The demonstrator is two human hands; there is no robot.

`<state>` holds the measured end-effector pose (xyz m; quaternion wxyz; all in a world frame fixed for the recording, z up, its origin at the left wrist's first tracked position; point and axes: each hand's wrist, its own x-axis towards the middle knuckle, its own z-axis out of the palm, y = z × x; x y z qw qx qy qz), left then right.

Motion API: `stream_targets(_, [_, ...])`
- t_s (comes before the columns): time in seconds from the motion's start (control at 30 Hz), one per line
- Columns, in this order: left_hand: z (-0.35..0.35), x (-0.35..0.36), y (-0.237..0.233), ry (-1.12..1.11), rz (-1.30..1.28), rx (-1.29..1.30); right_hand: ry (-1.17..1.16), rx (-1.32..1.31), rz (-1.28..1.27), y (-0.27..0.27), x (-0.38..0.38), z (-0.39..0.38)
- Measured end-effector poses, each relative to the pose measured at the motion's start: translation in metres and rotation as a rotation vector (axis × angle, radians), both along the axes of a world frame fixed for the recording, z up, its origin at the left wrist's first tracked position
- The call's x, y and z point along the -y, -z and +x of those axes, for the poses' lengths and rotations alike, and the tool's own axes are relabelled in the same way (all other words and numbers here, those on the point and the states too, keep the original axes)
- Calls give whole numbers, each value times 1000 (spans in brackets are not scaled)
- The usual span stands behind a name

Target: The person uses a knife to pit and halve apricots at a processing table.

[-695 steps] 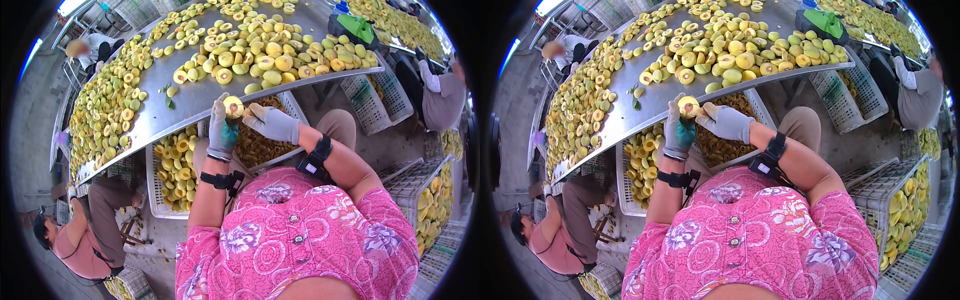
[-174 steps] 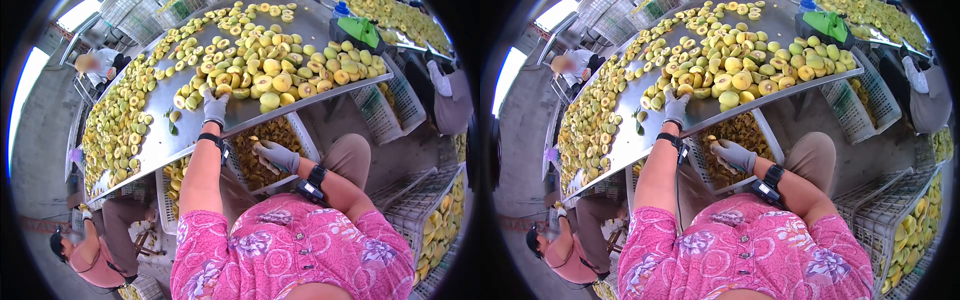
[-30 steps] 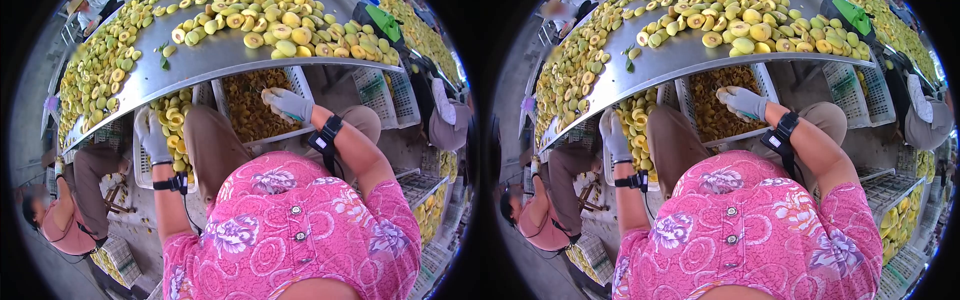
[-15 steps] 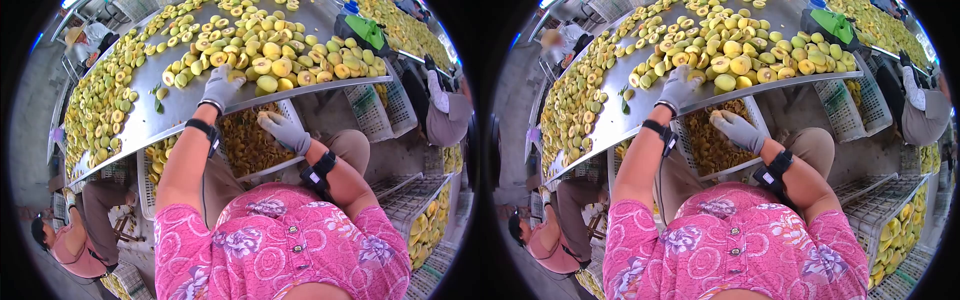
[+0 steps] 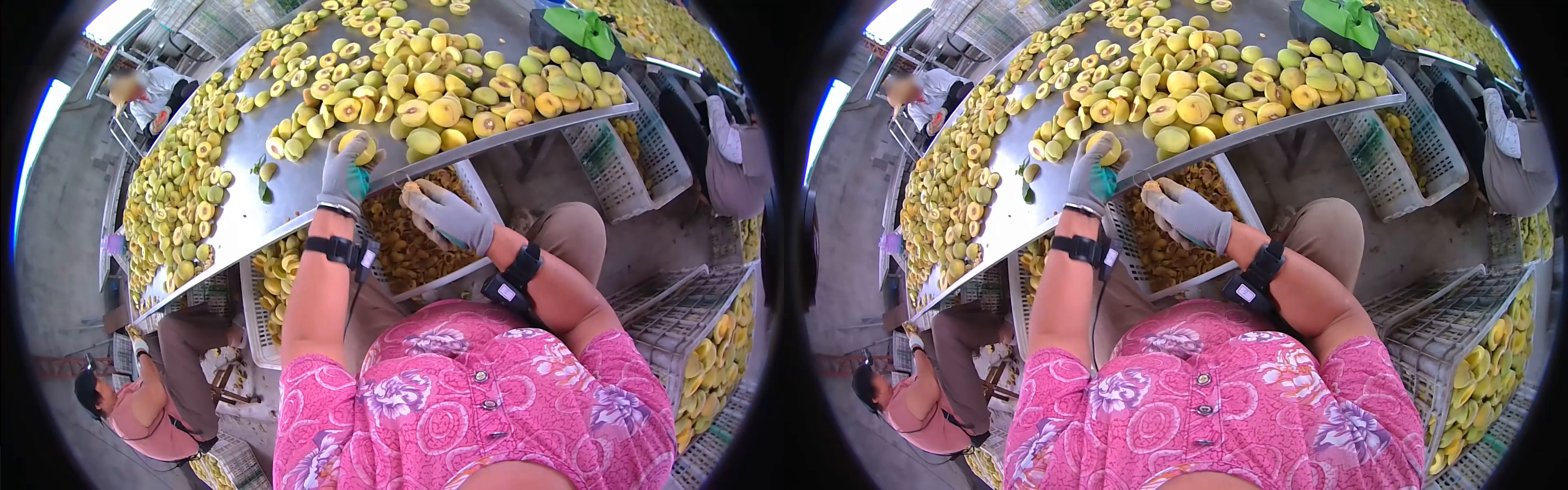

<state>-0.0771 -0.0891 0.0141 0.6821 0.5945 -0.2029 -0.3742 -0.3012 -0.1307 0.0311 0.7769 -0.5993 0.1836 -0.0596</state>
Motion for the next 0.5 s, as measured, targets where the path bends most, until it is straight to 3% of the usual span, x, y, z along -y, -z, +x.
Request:
stream_targets(0.07, [-11, -13, -5, -73, -309, -321, -6, 31, -6, -1, -1, 1])
stream_targets(0.13, [-19, -21, -4, -85, -355, -367, -15, 58, -12, 2, -3, 4])
stream_targets(0.2, [-26, -32, -3, 29, -505, -633, 18, 73, -45, 6, -6, 9])
stream_targets(0.33, [-38, -48, 9, 159, -575, -455, 17, 65, -164, 7, -7, 11])
stream_targets(0.4, [-48, -52, 2, 181, -590, -481, 132, 177, -491, 17, -8, 18])
stream_targets(0.5, [-64, -56, -5, 23, -472, -331, 167, 246, -702, 14, -4, 14])
